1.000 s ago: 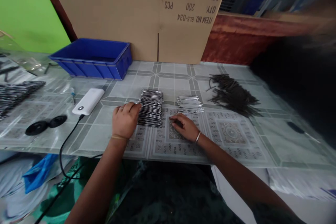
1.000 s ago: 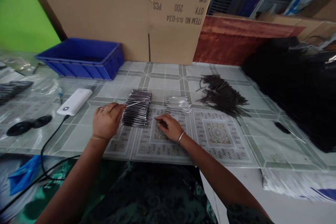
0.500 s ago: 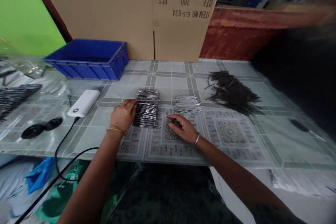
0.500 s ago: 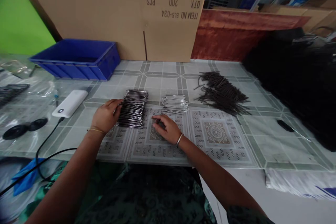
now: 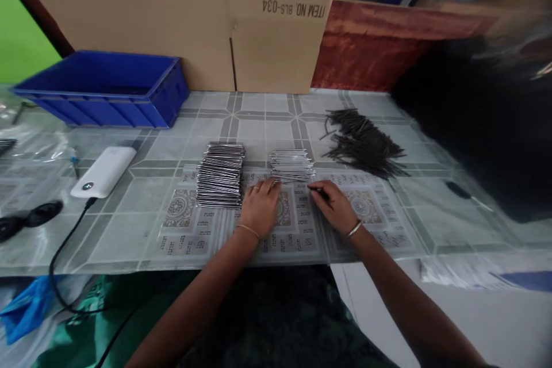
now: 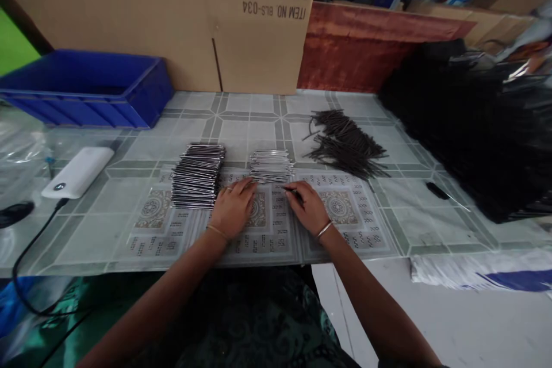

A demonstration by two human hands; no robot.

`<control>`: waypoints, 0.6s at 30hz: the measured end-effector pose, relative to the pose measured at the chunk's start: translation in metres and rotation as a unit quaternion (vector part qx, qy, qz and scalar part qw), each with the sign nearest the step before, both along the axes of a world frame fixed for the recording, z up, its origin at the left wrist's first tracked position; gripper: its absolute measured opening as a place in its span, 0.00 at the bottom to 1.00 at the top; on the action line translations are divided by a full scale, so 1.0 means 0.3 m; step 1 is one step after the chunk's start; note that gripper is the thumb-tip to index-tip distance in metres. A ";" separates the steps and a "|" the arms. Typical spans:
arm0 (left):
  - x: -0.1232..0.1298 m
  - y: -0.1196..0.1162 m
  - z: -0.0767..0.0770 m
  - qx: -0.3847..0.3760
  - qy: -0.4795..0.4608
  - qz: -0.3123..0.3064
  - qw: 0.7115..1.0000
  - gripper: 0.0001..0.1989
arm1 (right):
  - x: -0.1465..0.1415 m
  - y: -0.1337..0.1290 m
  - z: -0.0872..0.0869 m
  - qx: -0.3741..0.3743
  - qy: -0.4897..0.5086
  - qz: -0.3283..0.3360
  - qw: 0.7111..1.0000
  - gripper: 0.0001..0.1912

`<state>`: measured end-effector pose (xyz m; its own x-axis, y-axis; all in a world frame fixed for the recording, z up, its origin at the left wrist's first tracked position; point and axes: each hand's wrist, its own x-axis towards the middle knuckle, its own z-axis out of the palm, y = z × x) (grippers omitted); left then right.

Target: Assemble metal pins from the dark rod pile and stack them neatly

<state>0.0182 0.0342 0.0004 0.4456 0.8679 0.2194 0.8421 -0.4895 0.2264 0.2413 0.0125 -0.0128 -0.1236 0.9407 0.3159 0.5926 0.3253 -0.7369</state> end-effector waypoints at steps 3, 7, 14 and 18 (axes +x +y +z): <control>0.060 0.047 -0.023 -0.012 0.033 -0.004 0.999 0.18 | 0.050 -0.026 -0.032 0.001 -0.031 -0.015 0.999 0.10; 0.072 0.073 -0.009 -0.003 0.096 -0.001 0.995 0.17 | 0.050 -0.037 -0.055 0.005 -0.045 0.009 0.999 0.09; 0.075 0.099 0.041 -0.011 0.190 -0.043 0.981 0.13 | 0.056 -0.028 -0.059 -0.002 -0.030 0.016 0.999 0.11; 0.077 0.105 0.058 -0.012 0.191 -0.054 0.980 0.12 | 0.062 -0.031 -0.057 -0.004 -0.026 0.011 1.000 0.14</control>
